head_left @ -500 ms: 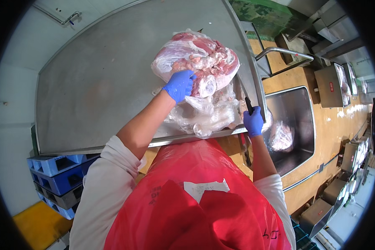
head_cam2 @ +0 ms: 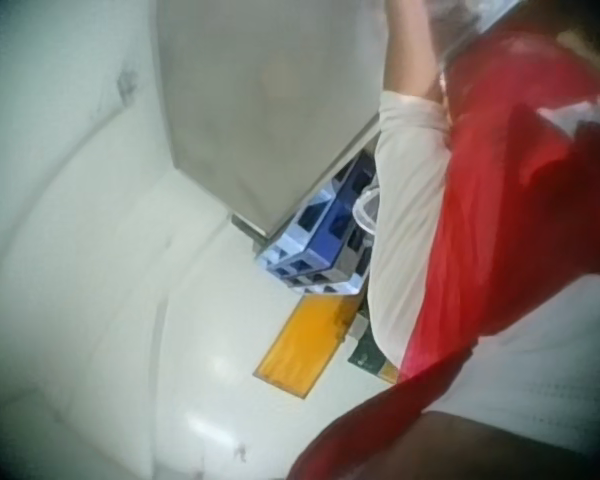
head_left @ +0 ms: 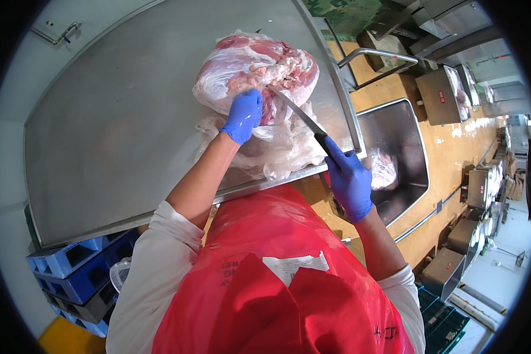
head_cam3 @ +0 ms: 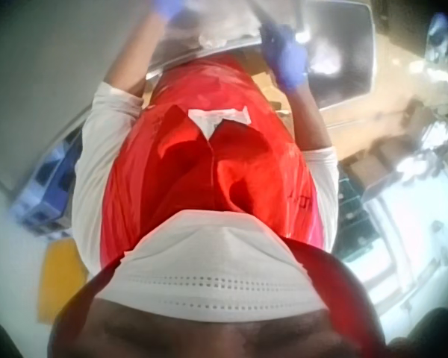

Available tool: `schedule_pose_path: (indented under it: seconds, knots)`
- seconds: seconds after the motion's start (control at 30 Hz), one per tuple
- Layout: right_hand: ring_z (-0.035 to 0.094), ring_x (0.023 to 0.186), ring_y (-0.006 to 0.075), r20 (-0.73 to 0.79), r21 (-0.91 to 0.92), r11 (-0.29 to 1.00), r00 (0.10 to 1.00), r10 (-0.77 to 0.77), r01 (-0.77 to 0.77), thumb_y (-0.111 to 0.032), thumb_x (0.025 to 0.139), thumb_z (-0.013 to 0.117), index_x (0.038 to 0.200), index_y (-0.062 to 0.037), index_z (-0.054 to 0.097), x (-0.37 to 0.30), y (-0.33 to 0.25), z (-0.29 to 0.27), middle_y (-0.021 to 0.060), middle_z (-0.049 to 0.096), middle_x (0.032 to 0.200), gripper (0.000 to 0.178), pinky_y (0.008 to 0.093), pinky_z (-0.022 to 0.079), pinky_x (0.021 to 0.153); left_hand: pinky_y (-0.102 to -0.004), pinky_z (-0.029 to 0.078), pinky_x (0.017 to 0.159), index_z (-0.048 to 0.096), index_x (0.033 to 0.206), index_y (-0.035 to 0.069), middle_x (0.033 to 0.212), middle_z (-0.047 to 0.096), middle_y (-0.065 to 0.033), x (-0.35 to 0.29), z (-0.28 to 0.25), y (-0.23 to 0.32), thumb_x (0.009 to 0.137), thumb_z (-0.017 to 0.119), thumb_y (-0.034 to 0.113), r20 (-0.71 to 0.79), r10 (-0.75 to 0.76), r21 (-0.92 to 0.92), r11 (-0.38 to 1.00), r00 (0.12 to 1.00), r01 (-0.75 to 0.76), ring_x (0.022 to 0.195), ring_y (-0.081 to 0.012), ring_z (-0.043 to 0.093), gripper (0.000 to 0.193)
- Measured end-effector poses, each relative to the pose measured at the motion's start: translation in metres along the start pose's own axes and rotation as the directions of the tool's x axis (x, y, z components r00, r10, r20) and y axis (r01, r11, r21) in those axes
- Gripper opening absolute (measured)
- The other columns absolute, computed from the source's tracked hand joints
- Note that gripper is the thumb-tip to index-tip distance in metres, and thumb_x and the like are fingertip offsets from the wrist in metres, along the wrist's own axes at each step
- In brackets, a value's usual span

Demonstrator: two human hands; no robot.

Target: The person trims fat and connective tissue from a large piece of raw meat using a knife on a stainless steel table. They repeatedly cut and remove sections, placing the trimmed pieces into a metal bin nearby.

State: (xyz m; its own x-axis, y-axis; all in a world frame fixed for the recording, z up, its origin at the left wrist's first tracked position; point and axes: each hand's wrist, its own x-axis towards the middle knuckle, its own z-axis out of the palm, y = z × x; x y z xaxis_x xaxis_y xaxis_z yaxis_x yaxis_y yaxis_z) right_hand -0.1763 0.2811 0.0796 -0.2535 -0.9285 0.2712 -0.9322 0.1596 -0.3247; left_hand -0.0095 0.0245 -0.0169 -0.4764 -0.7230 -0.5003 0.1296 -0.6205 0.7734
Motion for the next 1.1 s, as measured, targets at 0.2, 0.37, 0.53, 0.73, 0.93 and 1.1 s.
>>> schedule_pose_path:
  seconds: [0.2,0.37,0.53,0.73,0.93,1.1]
  knots:
    - [0.066,0.06,0.0312,0.12,-0.23,0.973,0.993,0.002,0.026,-0.025,0.1,0.068,0.15,-0.0352,0.057,0.008,-0.019,-0.003,0.0104,0.061,0.079,0.052,0.0451,0.054,0.052,-0.0426,0.049,0.061,0.065,0.083,0.0,0.063,0.058,-0.0144,0.018,-0.01,-0.017,0.102,0.052,0.03,-0.059,0.292,0.364,0.897,0.955,-0.251,0.06,-0.0256,0.058,0.039]
    - [0.07,0.065,0.0338,0.282,-0.328,0.94,0.959,0.006,0.09,-0.013,0.099,0.059,0.15,-0.0224,0.054,0.037,-0.067,-0.016,0.0149,0.063,0.084,0.052,0.047,0.057,0.056,-0.0519,0.051,0.072,0.064,0.088,-0.004,0.078,0.063,-0.0319,-0.005,-0.005,-0.016,0.102,0.052,0.028,0.189,0.53,0.671,0.545,0.827,-0.503,0.075,-0.0468,0.066,0.037]
    - [0.074,0.071,0.0346,0.544,-0.411,0.834,0.833,-0.099,0.368,-0.006,0.094,0.056,0.14,-0.0026,0.057,0.117,-0.115,-0.064,0.0201,0.069,0.084,0.046,0.0455,0.059,0.06,-0.056,0.052,0.073,0.064,0.088,-0.001,0.08,0.066,-0.0296,-0.007,-0.021,-0.032,0.101,0.058,0.026,0.276,0.589,0.699,0.419,0.759,-0.579,0.081,-0.0497,0.067,0.031]
    - [0.076,0.08,0.0307,0.752,-0.28,0.489,0.506,-0.423,0.826,-0.01,0.091,0.061,0.109,-0.0049,0.072,0.239,-0.144,-0.077,0.0143,0.072,0.084,0.022,0.0429,0.061,0.069,-0.0559,0.054,0.07,0.061,0.083,0.001,0.078,0.068,-0.0273,-0.017,-0.026,-0.04,0.1,0.062,0.022,0.291,0.617,0.69,0.394,0.731,-0.607,0.077,-0.0474,0.068,0.027]
    - [0.075,0.083,0.0323,0.93,-0.259,0.532,0.357,-0.089,0.806,-0.014,0.091,0.073,0.114,-0.0064,0.078,0.333,-0.201,-0.055,0.0181,0.078,0.096,0.025,0.041,0.06,0.072,-0.0569,0.053,0.061,0.06,0.085,0.002,0.075,0.068,-0.0254,-0.026,-0.051,-0.034,0.098,0.063,0.021,0.381,0.66,0.709,0.241,0.647,-0.662,0.067,-0.0461,0.067,0.023]
    - [0.062,0.054,0.0104,0.949,-0.282,0.725,0.295,0.113,0.628,-0.021,0.09,0.08,0.123,-0.0177,0.079,0.392,-0.206,-0.046,0.0043,0.07,0.072,0.033,0.0283,0.048,0.045,-0.0566,0.052,0.062,0.06,0.082,0.003,0.073,0.066,-0.0235,-0.035,-0.06,-0.028,0.096,0.065,0.019,0.366,0.725,0.71,0.187,0.583,-0.678,0.067,-0.0456,0.067,0.021]
